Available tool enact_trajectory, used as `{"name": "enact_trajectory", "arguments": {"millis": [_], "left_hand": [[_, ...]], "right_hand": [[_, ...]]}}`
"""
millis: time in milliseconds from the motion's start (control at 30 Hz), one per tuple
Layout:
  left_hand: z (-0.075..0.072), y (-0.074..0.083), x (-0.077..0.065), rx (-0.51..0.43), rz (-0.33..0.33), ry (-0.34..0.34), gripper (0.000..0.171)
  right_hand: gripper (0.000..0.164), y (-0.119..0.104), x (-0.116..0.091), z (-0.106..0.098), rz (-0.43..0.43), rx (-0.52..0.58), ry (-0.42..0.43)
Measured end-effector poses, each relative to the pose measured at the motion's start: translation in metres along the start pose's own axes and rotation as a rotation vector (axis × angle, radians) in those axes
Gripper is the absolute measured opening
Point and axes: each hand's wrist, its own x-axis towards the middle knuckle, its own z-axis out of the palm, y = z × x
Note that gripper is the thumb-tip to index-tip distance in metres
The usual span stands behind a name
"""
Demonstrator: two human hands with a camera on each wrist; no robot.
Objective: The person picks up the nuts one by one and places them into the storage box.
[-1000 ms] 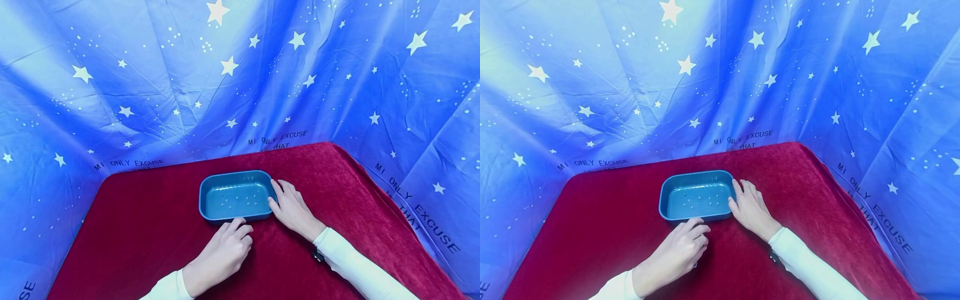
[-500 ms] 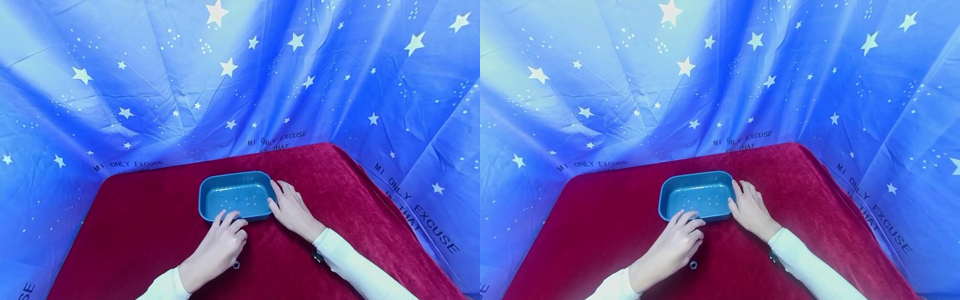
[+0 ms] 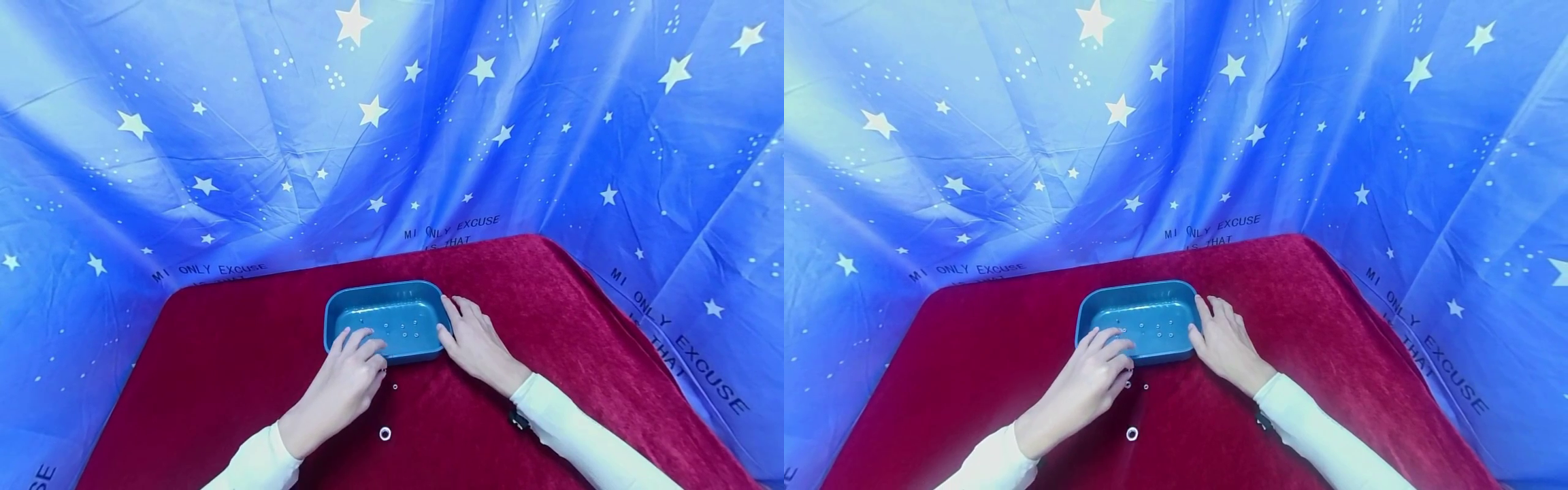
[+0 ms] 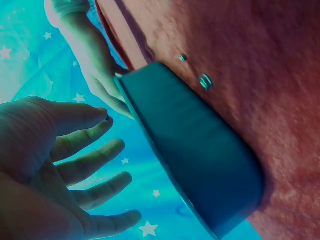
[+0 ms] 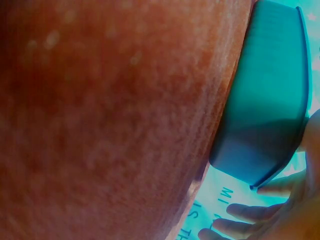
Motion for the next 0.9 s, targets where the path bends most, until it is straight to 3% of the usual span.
{"name": "enact_trajectory", "arguments": {"millis": [900], "left_hand": [[0.013,-0.038,0.0,-0.066,-0.121,-0.025,0.018]], "right_hand": [[0.07,-0.001,-0.001,-0.001,-0.002,0.0,0.003]]}}
